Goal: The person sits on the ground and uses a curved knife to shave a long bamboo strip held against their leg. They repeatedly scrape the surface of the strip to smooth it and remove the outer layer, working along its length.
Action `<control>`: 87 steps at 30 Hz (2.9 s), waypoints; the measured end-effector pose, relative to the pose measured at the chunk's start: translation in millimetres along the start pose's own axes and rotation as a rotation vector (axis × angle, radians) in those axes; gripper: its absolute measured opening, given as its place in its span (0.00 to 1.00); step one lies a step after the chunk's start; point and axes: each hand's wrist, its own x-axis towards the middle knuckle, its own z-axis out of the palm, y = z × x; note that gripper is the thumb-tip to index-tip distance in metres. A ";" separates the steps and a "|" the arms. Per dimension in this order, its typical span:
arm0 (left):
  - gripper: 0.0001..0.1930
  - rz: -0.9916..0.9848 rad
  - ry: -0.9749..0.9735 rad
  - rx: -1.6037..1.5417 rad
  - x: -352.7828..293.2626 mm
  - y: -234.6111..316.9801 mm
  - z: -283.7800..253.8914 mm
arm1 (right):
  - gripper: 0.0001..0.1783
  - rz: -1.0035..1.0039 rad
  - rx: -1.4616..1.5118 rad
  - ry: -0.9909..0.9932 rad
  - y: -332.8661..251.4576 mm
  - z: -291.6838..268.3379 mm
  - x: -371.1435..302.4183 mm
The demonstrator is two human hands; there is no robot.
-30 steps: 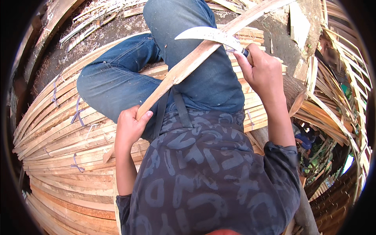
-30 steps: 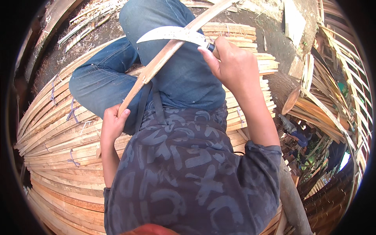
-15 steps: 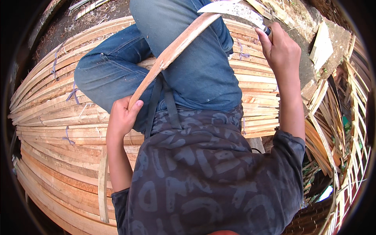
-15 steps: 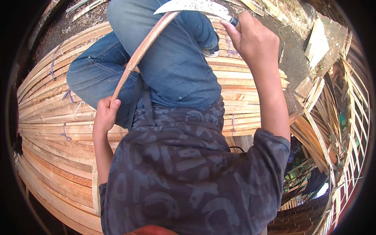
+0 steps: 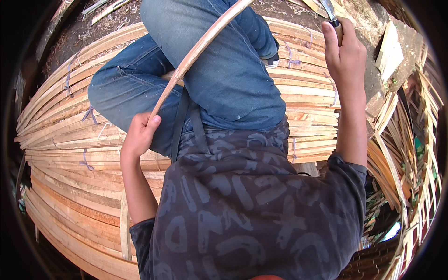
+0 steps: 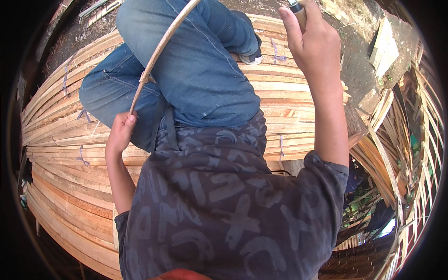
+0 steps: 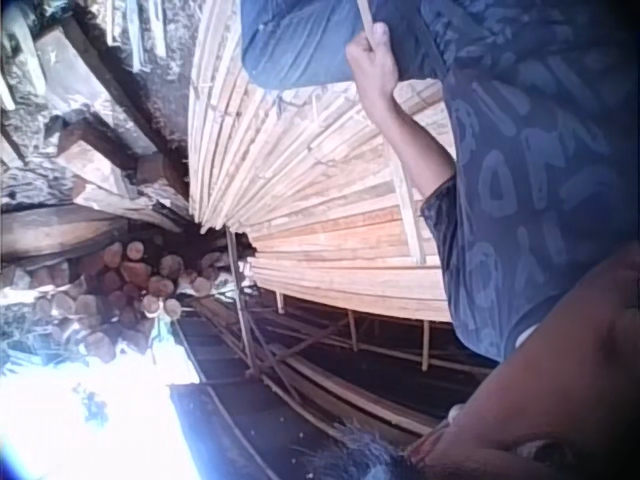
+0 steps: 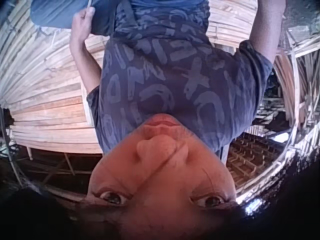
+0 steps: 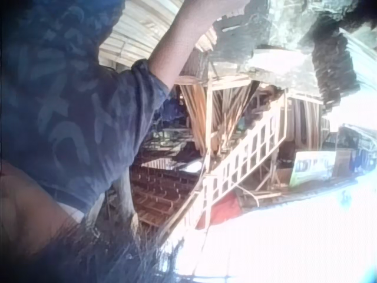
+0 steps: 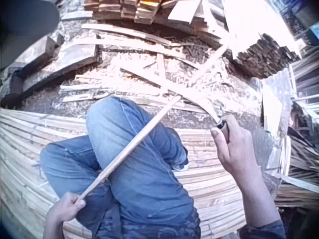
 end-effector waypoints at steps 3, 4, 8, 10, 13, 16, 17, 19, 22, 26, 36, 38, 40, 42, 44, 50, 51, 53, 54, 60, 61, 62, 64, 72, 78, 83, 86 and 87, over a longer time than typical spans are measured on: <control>0.30 0.006 -0.119 -0.001 6.4 -13.9 -9.6 | 0.16 0.055 0.207 0.040 -12.8 14.9 -11.7; 0.30 -0.022 -0.133 -0.063 6.2 -10.6 -10.1 | 0.16 0.080 0.290 0.041 -16.0 18.2 -14.9; 0.31 -0.107 -0.222 -0.250 9.8 -0.7 -17.5 | 0.19 0.353 0.888 -0.246 -33.8 32.4 -25.3; 0.32 -0.121 -0.259 -0.285 11.8 -1.5 -20.0 | 0.17 0.161 0.648 -0.188 -44.8 42.6 -30.7; 0.32 -0.115 -0.246 -0.334 10.7 1.9 -20.7 | 0.14 0.066 0.455 -0.192 -60.2 35.5 -30.2; 0.31 -0.114 -0.184 -0.428 12.7 1.4 -18.1 | 0.13 0.005 0.364 -0.178 -67.6 34.3 -27.4; 0.30 -0.096 -0.188 -0.411 13.0 1.3 -17.9 | 0.13 -0.020 0.337 -0.169 -69.8 34.7 -27.6; 0.30 -0.059 -0.191 -0.376 12.7 2.9 -18.5 | 0.13 -0.001 0.392 -0.158 -75.5 38.6 -31.7; 0.31 -0.007 -0.171 -0.320 12.9 5.5 -16.5 | 0.13 0.028 0.432 -0.154 -83.4 43.4 -39.8; 0.31 0.035 -0.068 -0.277 13.3 12.5 -3.4 | 0.12 -0.078 0.469 -0.070 -85.3 60.2 -50.8; 0.26 0.038 0.037 -0.217 14.9 44.2 11.1 | 0.12 -0.048 0.386 -0.147 -96.6 53.1 -45.8; 0.25 0.045 0.063 -0.222 15.9 46.3 14.4 | 0.13 -0.025 0.380 -0.165 -102.7 51.2 -44.3; 0.24 0.046 0.080 -0.107 15.7 49.4 14.8 | 0.13 -0.030 0.365 -0.169 -107.5 52.1 -44.4; 0.23 0.088 0.112 -0.019 14.4 50.5 18.3 | 0.15 -0.064 0.342 -0.157 -109.4 55.2 -43.5; 0.23 0.180 0.155 0.046 14.6 49.3 24.0 | 0.17 -0.095 0.231 -0.123 -110.2 55.3 -41.4; 0.26 0.127 0.214 0.014 1.4 54.0 28.9 | 0.16 -0.248 -0.040 -0.048 -93.3 56.9 -28.4; 0.26 0.141 0.222 0.028 -0.2 56.7 27.8 | 0.16 -0.259 -0.067 -0.049 -90.1 55.1 -25.7; 0.25 0.159 0.246 0.059 -4.9 61.0 27.1 | 0.16 -0.311 -0.164 -0.019 -78.7 54.8 -21.3; 0.24 0.160 0.248 0.068 -6.3 61.2 28.8 | 0.17 -0.321 -0.179 -0.023 -74.5 53.3 -21.3; 0.21 0.188 0.298 0.162 -16.6 53.2 28.8 | 0.24 0.181 -0.122 -0.002 8.7 19.3 17.0; 0.21 0.161 0.286 0.166 -18.7 50.0 27.0 | 0.25 0.193 -0.193 -0.010 31.5 13.7 17.8; 0.22 0.134 0.277 0.168 -19.1 46.7 25.2 | 0.26 0.200 -0.264 -0.016 39.1 12.2 17.4; 0.21 0.141 0.279 0.149 -17.1 38.9 25.9 | 0.26 0.205 -0.171 0.003 35.2 11.8 2.3; 0.21 0.153 0.259 0.133 -6.3 44.5 31.1 | 0.17 0.082 0.286 -0.006 -53.2 60.8 -58.9; 0.19 0.149 0.325 0.203 -2.0 51.0 37.3 | 0.18 -0.145 0.136 -0.041 -91.5 42.5 -53.6; 0.18 0.178 0.395 0.175 -1.1 52.4 51.5 | 0.15 -0.188 -0.077 -0.149 -96.5 18.0 -40.5; 0.18 0.165 0.430 0.239 0.2 47.7 55.9 | 0.17 -0.206 -0.165 -0.233 -103.8 9.2 -37.2; 0.18 0.159 0.426 0.241 -0.3 48.2 55.6 | 0.17 -0.222 -0.217 -0.260 -105.2 8.1 -36.7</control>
